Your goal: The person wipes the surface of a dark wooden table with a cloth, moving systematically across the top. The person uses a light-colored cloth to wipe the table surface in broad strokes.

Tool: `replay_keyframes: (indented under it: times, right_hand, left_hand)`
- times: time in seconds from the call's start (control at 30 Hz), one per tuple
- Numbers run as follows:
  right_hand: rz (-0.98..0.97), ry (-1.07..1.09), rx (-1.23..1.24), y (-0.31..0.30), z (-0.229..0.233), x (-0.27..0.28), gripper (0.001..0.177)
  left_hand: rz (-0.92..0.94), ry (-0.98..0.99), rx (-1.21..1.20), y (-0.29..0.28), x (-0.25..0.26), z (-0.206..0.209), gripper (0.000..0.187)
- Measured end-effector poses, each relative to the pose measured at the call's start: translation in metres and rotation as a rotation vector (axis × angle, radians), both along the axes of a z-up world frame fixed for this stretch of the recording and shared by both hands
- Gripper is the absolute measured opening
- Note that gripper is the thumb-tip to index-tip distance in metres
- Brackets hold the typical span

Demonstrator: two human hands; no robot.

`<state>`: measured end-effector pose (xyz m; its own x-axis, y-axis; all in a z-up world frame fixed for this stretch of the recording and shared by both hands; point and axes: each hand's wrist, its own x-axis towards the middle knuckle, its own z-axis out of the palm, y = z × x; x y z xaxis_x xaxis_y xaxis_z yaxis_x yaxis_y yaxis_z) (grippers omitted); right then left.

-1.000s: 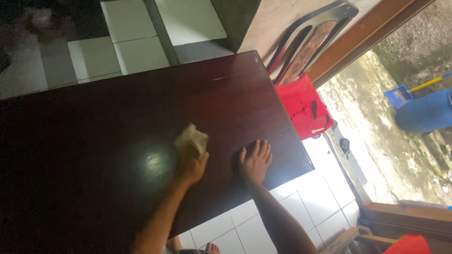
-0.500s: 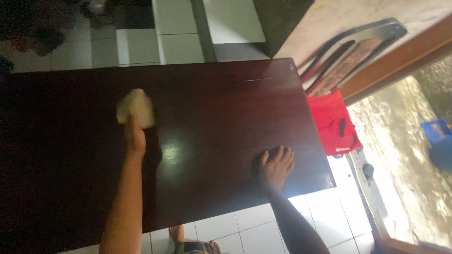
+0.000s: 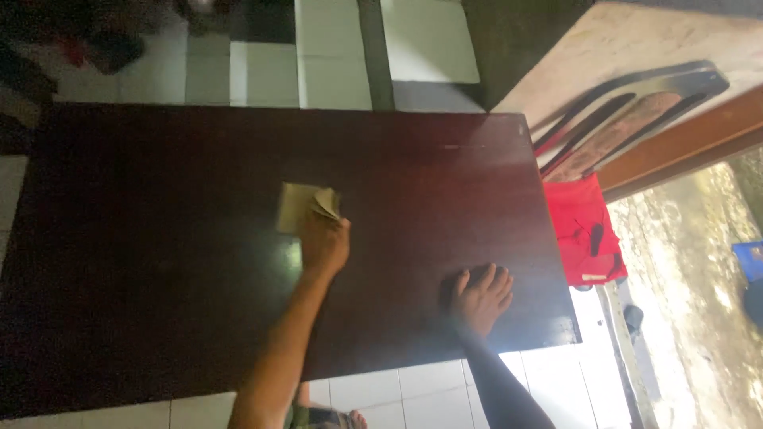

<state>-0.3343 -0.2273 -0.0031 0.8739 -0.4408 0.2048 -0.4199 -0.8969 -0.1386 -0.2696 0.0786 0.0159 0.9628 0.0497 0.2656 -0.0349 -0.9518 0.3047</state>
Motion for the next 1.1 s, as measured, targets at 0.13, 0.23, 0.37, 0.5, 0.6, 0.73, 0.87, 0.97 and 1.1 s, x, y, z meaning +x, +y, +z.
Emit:
replay_keyframes:
  times: [0.13,0.23,0.37,0.5,0.6,0.73,0.87,0.97,1.1]
  right_hand:
    - [-0.004,-0.040,-0.053,-0.005,-0.012,-0.002,0.062]
    - [0.003,-0.083,-0.062,-0.005,-0.015,0.000,0.062]
    - [-0.013,-0.097,-0.044,-0.007,-0.018,0.003,0.061]
    - [0.099,-0.180,-0.034,-0.018,-0.032,0.000,0.063]
    - [0.109,-0.233,-0.049,-0.023,-0.042,0.002,0.062]
    - [0.053,-0.146,0.045,-0.015,-0.028,0.000,0.065]
    - [0.082,-0.182,-0.044,-0.018,-0.034,0.000,0.063]
    - [0.070,-0.145,0.021,-0.015,-0.028,-0.002,0.065]
    - [0.056,-0.144,0.019,-0.011,-0.023,-0.001,0.062]
  left_hand:
    - [-0.014,0.233,-0.410,-0.056,-0.018,0.083,0.039]
    - [-0.073,0.482,-0.662,-0.106,-0.026,0.026,0.060]
    - [-0.256,0.314,-0.983,-0.147,-0.028,-0.145,0.058]
    - [-0.071,0.249,-1.514,-0.059,-0.021,-0.086,0.062]
    - [0.204,0.303,-1.528,0.037,-0.032,-0.061,0.067]
    - [0.235,-0.233,-0.860,0.122,-0.046,-0.106,0.048]
    - [0.446,-0.093,-0.694,0.135,-0.060,0.008,0.072]
    - [0.393,0.223,-0.336,0.111,-0.060,-0.009,0.026]
    - [0.255,-0.125,-0.082,0.049,-0.054,-0.037,0.028]
